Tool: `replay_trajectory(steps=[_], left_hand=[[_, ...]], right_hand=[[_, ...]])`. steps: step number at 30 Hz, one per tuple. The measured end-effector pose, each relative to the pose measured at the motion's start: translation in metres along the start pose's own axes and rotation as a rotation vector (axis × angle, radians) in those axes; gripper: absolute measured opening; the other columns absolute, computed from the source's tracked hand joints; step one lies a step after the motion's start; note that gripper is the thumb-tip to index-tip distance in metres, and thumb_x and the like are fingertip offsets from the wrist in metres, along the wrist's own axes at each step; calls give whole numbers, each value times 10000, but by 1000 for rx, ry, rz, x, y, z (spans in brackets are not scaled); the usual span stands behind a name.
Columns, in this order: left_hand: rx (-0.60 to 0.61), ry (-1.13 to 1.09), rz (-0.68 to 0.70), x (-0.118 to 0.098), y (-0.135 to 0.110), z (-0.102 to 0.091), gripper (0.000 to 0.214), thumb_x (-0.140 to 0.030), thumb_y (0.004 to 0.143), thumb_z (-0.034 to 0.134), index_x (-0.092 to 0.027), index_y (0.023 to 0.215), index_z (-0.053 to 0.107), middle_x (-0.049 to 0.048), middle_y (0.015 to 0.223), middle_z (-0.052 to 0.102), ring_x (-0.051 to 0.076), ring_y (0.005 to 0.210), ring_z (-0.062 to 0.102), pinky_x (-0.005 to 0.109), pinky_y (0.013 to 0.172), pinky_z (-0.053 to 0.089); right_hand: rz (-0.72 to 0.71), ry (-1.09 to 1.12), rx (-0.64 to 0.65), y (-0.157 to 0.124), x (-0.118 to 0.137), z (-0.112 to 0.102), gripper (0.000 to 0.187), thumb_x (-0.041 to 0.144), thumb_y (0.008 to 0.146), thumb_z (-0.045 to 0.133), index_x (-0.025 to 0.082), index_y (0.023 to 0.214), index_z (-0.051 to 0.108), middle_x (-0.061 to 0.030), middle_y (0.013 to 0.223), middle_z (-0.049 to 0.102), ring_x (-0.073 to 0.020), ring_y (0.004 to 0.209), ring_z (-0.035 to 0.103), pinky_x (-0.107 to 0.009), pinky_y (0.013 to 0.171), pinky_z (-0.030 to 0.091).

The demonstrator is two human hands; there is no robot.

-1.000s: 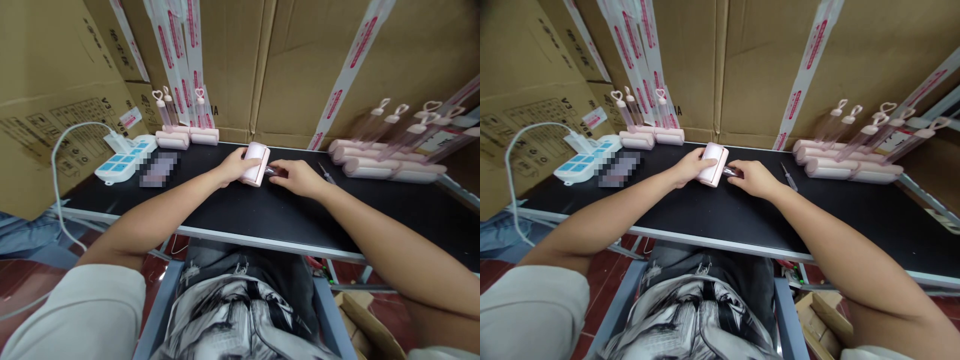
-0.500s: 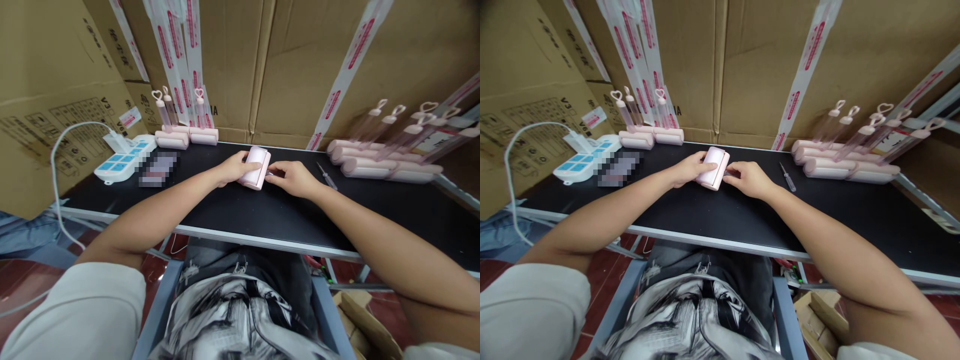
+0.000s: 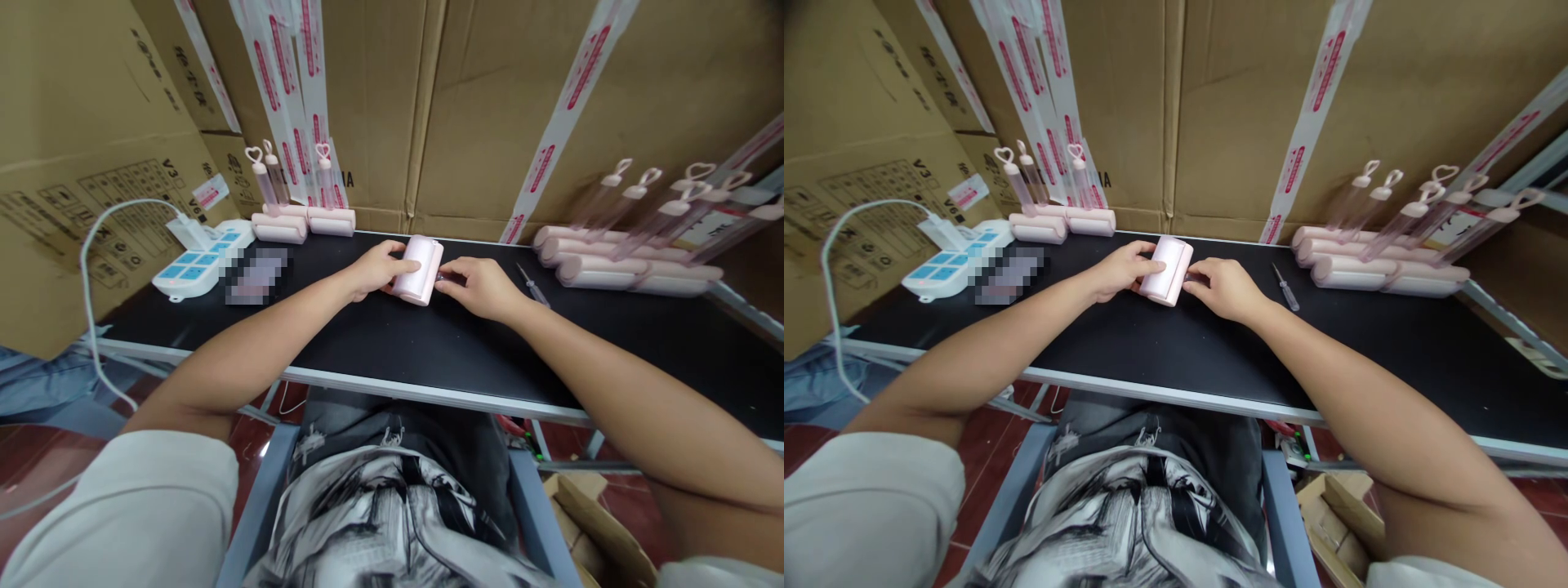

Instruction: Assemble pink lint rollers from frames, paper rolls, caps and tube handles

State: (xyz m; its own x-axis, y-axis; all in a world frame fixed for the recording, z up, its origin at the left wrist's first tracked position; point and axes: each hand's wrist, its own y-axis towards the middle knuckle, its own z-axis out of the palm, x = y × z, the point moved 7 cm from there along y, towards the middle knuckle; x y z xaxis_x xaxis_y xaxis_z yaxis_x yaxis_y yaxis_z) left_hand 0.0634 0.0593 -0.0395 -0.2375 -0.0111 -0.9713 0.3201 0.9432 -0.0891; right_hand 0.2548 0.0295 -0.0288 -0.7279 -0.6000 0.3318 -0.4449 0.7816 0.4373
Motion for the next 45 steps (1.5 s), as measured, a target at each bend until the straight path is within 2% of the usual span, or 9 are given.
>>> replay_trajectory(steps=[13,35,45], left_hand=[[-9,-5,26,-2,2,-4,616,-300,916,779,-124,1457,543,111,1086,721,189,819,684,293,624,538],[-32,3,8,-2,5,-12,664,-334,901,802,-181,1488,533,129,1126,749,193,825,698,311,704,543],[-22,0,28,-2,6,-14,667,-332,891,795,-168,1480,529,132,1133,741,183,802,680,298,674,526]], right_hand=[[-4,-3,-18,-1,0,-4,236,341,957,711,185,1089,829,-114,1064,822,-281,878,744,-393,797,531],[9,-1,-13,1,0,-10,225,361,954,700,204,1056,824,-105,1051,821,-283,886,736,-404,815,526],[16,-5,-14,1,-1,-10,210,341,947,709,198,1046,825,-106,1040,822,-280,886,741,-389,805,518]])
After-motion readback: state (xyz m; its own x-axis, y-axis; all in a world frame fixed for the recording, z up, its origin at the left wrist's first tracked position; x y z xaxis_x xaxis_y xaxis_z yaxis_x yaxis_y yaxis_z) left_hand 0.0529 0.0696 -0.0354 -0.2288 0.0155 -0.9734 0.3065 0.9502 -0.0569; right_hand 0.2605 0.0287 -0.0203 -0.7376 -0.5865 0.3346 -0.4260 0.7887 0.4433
